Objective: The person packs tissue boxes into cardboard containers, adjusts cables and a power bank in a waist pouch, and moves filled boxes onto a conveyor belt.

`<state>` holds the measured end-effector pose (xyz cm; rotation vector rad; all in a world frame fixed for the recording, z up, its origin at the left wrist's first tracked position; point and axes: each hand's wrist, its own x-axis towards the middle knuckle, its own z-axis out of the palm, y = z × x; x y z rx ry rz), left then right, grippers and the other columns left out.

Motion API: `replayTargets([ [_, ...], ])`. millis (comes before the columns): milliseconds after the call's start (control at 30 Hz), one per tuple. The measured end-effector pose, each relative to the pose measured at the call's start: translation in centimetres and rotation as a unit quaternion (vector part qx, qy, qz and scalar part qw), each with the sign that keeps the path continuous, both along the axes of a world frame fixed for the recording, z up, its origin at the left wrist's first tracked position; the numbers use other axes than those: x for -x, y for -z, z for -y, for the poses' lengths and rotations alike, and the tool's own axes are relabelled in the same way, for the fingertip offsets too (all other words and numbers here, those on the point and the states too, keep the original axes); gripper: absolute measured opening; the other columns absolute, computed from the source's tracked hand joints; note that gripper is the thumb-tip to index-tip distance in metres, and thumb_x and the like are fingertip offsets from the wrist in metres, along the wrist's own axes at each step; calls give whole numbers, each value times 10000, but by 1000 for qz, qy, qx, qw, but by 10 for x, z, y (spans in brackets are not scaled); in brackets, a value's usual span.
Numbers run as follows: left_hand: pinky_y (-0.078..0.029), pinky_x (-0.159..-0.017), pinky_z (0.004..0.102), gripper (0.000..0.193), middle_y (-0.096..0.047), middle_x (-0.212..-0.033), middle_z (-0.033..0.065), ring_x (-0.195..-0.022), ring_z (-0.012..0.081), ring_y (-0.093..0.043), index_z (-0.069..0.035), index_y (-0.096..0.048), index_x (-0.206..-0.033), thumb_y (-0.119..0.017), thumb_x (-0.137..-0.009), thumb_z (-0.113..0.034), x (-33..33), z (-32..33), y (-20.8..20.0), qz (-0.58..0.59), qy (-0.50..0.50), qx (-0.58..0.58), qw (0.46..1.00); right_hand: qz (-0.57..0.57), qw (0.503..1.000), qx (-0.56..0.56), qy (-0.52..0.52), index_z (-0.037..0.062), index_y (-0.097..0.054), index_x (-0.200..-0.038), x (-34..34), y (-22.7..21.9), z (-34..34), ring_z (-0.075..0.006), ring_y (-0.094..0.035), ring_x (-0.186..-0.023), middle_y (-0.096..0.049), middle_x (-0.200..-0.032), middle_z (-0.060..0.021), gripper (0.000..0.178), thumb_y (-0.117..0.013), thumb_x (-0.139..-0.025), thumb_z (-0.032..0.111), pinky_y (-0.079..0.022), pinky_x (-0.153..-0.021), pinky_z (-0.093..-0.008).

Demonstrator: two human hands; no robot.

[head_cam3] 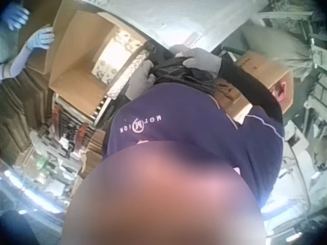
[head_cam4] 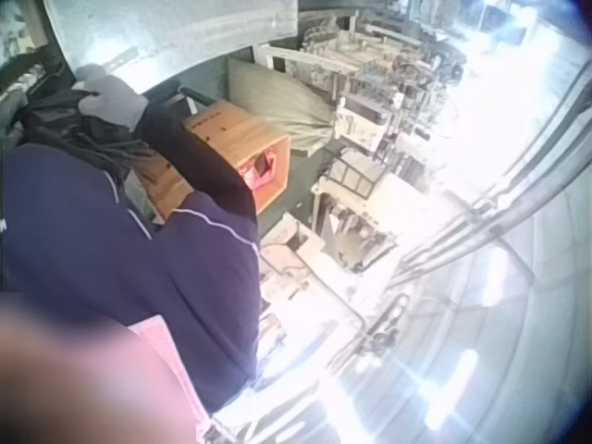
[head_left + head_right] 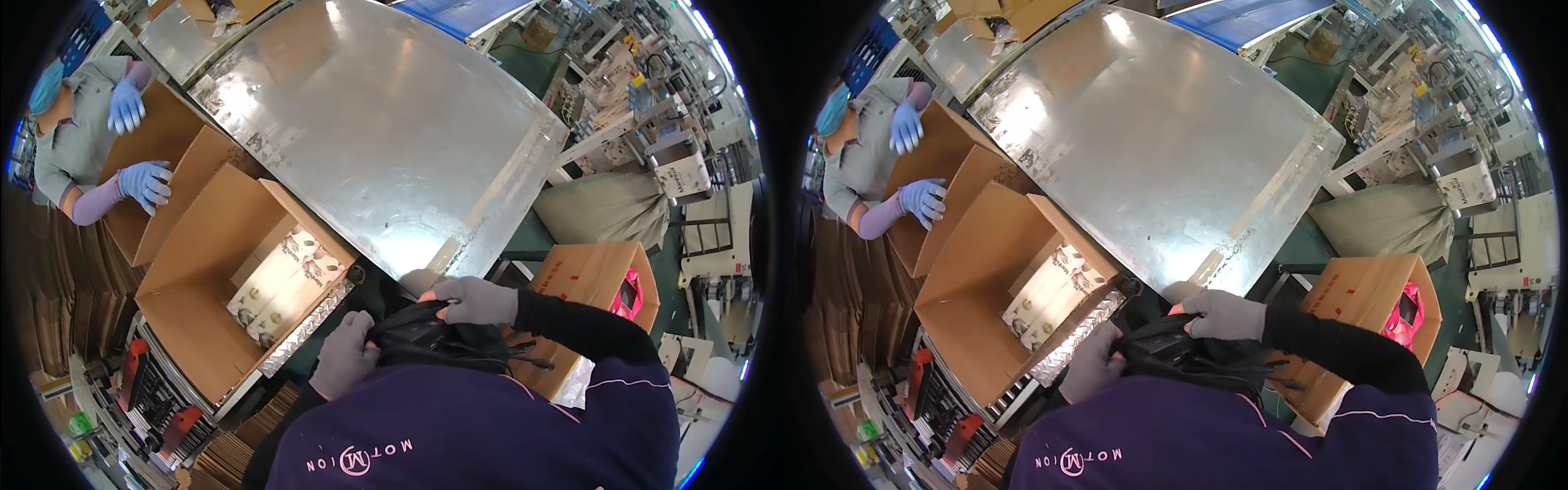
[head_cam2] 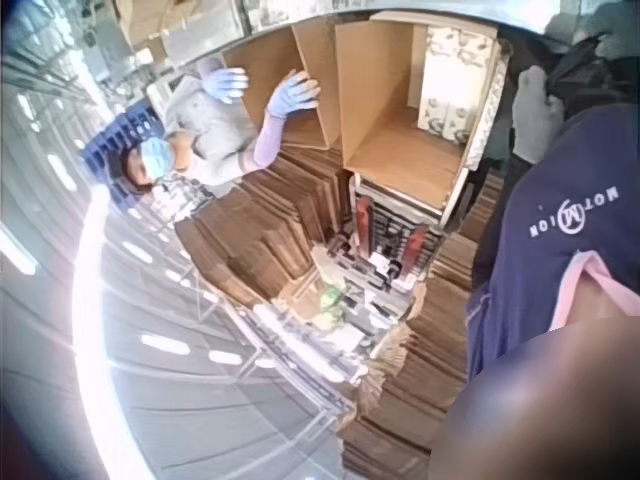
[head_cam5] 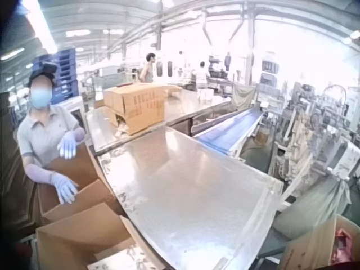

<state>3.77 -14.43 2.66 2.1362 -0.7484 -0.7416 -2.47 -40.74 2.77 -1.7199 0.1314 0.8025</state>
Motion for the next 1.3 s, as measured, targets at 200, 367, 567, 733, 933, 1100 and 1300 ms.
replayTargets([
  [200,-484,-655,472,238,-603,-816,178,-757,405,-612,-74,-497,-943,-623,-741,-62,2,19,3,61,-15,-94,994,336,926,73,-153,155,-431,-1403,8,-7,-19,-290,-477,-1224,-460,-1341,-112,618,-655,-827,182,-365,-1051,-384],
  [367,-488,-614,470,181,-615,-777,158,-709,400,-612,-89,-521,-904,-614,-749,-80,4,22,12,119,20,-145,982,360,900,160,-184,174,-423,-1395,8,-2,-40,-303,-464,-1235,-432,-1342,-99,651,-637,-791,60,-385,-1032,-395],
  [567,-495,-574,456,80,-601,-782,118,-646,365,-616,-103,-519,-862,-566,-798,-94,3,16,3,169,-13,-98,981,105,985,135,11,140,-379,-1399,-13,-27,-63,-331,-517,-1178,-482,-1283,-151,561,-594,-892,248,-398,-1015,-398],
  [733,-486,-514,420,97,-579,-772,78,-608,298,-620,-106,-529,-910,-542,-815,-112,10,7,-6,233,36,-96,967,180,966,150,-107,111,-269,-1472,-14,-23,-68,-341,-507,-1189,-512,-1301,-198,936,-768,-730,388,-402,-1007,-407],
  [933,-479,-506,430,66,-574,-774,79,-599,311,-614,-117,-521,-863,-551,-804,-113,6,0,-4,194,71,-59,977,133,958,195,-164,76,-433,-1371,-12,-8,-70,-358,-512,-1140,-500,-1240,-189,785,-737,-737,423,-422,-971,-436],
  [1100,-480,-513,429,59,-570,-763,79,-607,309,-616,-117,-513,-852,-545,-806,-97,9,-2,-3,196,61,-26,978,143,960,216,-103,72,-478,-1329,2,-22,-76,-351,-545,-1063,-508,-1136,-173,728,-731,-738,415,-460,-906,-443],
  [1300,-468,-520,381,149,-606,-780,92,-606,297,-617,-92,-538,-871,-606,-744,-54,5,-9,-1,176,29,26,984,269,915,290,-83,76,-511,-1263,14,-27,-86,-352,-495,-1123,-482,-1157,-161,633,-688,-776,440,-433,-937,-441],
])
